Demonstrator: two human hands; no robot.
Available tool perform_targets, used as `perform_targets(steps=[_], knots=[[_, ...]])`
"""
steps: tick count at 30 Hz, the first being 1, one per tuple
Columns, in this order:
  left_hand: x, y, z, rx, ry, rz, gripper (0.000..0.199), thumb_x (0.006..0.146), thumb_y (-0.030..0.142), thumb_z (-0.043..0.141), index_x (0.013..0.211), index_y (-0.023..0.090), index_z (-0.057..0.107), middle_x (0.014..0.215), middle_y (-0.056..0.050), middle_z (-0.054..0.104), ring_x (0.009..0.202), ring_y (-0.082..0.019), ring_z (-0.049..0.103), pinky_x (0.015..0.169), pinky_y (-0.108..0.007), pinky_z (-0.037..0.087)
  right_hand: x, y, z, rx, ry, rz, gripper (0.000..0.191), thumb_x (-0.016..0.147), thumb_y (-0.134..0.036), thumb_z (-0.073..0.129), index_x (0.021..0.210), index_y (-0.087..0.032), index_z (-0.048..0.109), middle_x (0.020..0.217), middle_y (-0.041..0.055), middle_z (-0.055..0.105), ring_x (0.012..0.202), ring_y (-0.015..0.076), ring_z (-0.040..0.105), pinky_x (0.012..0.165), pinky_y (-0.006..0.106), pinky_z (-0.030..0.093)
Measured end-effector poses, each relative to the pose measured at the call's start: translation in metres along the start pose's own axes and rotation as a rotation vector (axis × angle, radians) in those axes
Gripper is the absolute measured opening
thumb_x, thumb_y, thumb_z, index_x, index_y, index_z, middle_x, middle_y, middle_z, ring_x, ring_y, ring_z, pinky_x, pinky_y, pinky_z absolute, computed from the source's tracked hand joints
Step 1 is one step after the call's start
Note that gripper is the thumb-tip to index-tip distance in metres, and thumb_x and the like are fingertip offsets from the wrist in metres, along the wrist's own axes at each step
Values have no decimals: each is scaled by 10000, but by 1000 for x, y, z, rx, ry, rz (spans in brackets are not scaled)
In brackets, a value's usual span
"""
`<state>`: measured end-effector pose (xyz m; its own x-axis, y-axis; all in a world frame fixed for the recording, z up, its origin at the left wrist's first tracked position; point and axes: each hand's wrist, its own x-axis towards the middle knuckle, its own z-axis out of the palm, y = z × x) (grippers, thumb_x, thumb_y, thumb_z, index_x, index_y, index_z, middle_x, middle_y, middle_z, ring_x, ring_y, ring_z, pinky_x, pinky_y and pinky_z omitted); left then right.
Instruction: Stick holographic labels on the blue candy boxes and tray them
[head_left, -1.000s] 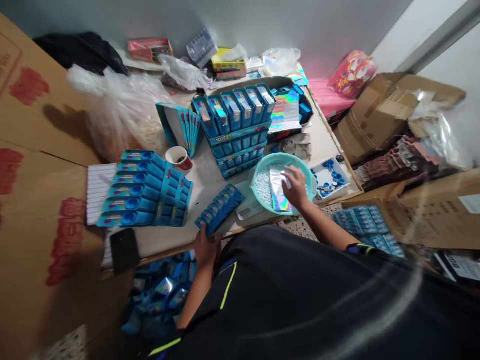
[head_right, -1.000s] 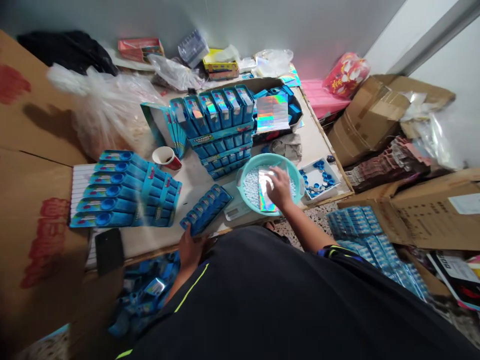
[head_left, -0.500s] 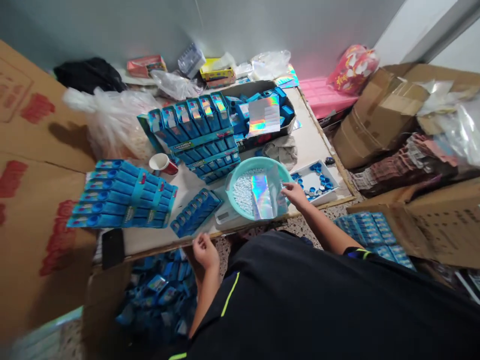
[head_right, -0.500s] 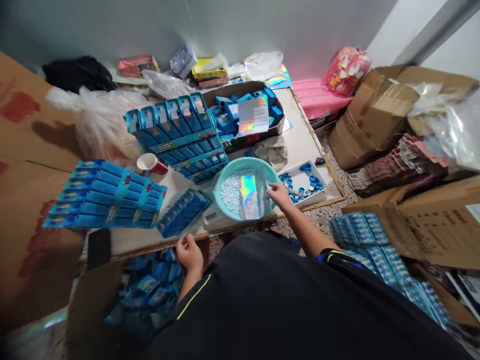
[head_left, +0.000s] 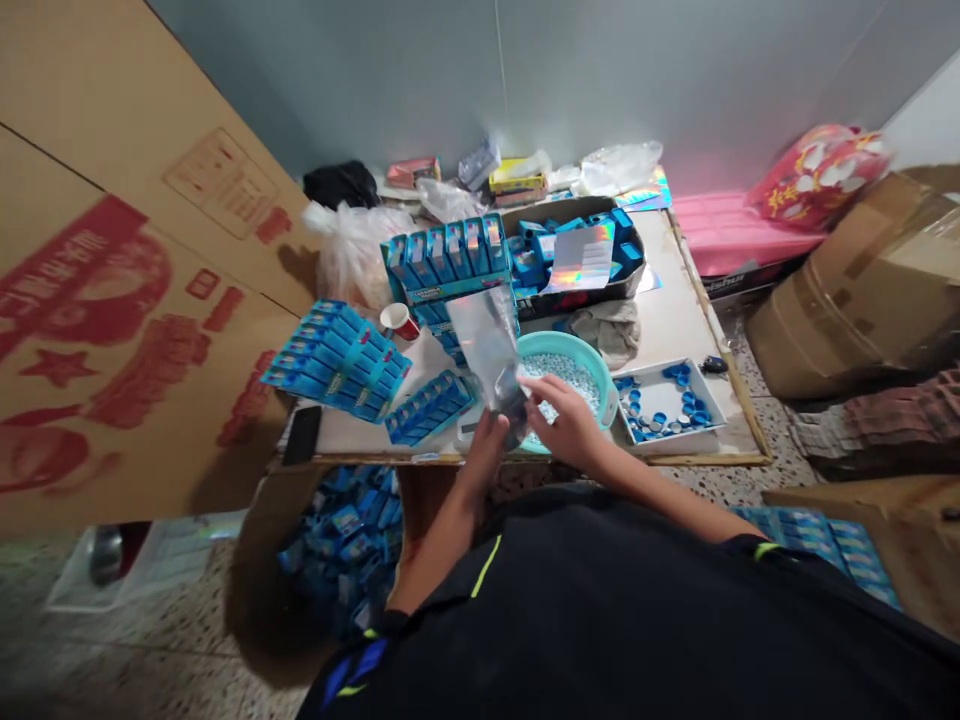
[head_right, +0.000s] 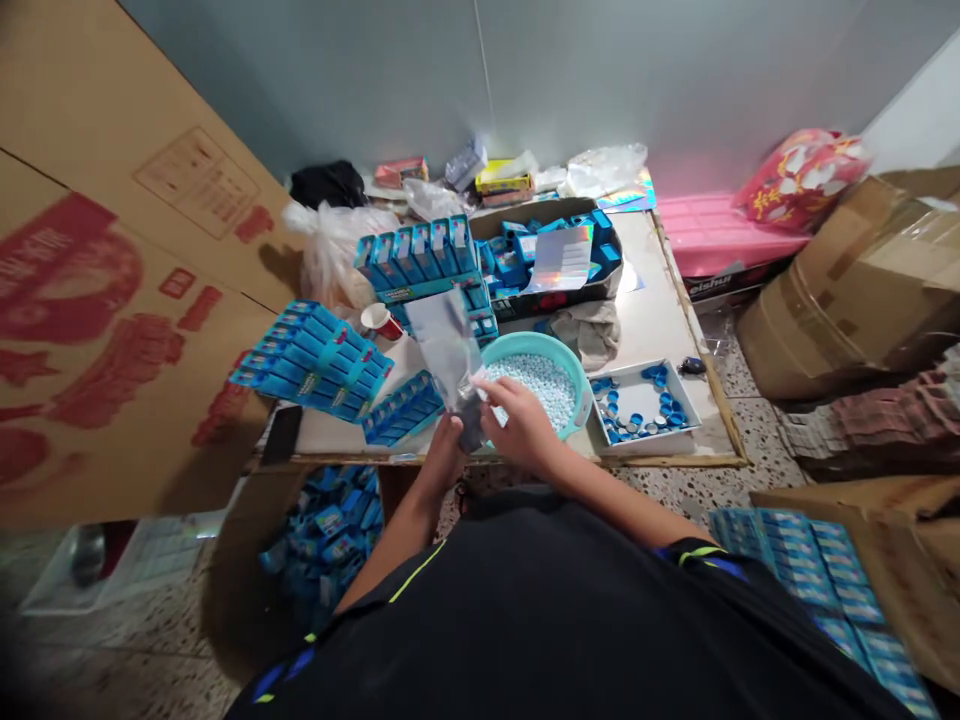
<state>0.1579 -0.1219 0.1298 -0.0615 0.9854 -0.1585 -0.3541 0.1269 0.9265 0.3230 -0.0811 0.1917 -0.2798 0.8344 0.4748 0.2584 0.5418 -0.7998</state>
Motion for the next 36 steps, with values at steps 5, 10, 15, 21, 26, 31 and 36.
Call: perform_targets(steps=[5, 10, 15, 21, 26, 31, 36], knots=[[-24, 24, -1, -216, 112, -34, 562, 784, 525, 799, 1229, 215, 652, 1284, -102, 684, 1235, -264, 624, 1049, -388, 489, 7, -29, 29, -166, -173, -193, 326, 929, -190, 554, 1215, -211, 709, 1009, 101, 686, 937, 236, 593, 849, 398, 475], [-36, 47, -19, -386, 273, -44, 459, 855, 528, 717, 1148, 177, 677, 1196, -83, 726, 1183, -223, 658, 976, -311, 539, 14, -44, 53, -85, -302, -342, 195, 958, -229, 570, 962, -237, 765, 1058, 77, 718, 1013, 236, 614, 938, 426, 460], [-45, 68, -56, -361, 471, 74, 423, 812, 507, 767, 1094, 206, 676, 1133, -61, 749, 1118, -218, 688, 976, -340, 555, 28, -49, 80, 136, -164, -150, 306, 931, -281, 602, 1223, -241, 685, 1279, 127, 646, 1183, 250, 596, 998, 427, 488], [-67, 75, -83, -210, 420, 68, 588, 759, 616, 761, 1146, 181, 679, 1108, -105, 756, 1151, -306, 682, 991, -468, 548, 47, -60, 110, 352, -439, 183, 367, 913, -421, 602, 1175, -180, 692, 901, 45, 702, 777, 165, 617, 701, 278, 503], [-87, 94, -109, -164, 504, 216, 609, 662, 599, 841, 1111, 225, 669, 1101, -64, 752, 1064, -284, 704, 936, -446, 564, 56, -68, 122, 327, -584, 136, 285, 892, -395, 593, 971, -159, 734, 783, 30, 681, 701, 163, 567, 628, 266, 435], [-97, 117, -129, -155, 696, 312, 576, 569, 456, 934, 1022, 223, 666, 1000, -13, 752, 930, -193, 715, 910, -349, 560, 63, -69, 128, 214, -682, 31, 236, 892, -357, 583, 916, -170, 726, 733, 2, 640, 691, 150, 538, 648, 259, 416], [-102, 114, -134, 20, 745, 292, 397, 629, 449, 898, 865, 190, 713, 911, -39, 760, 899, -216, 713, 919, -388, 565, 63, -72, 136, 254, -654, 3, 289, 909, -348, 571, 1095, -177, 710, 951, 53, 723, 839, 184, 625, 758, 288, 480]])
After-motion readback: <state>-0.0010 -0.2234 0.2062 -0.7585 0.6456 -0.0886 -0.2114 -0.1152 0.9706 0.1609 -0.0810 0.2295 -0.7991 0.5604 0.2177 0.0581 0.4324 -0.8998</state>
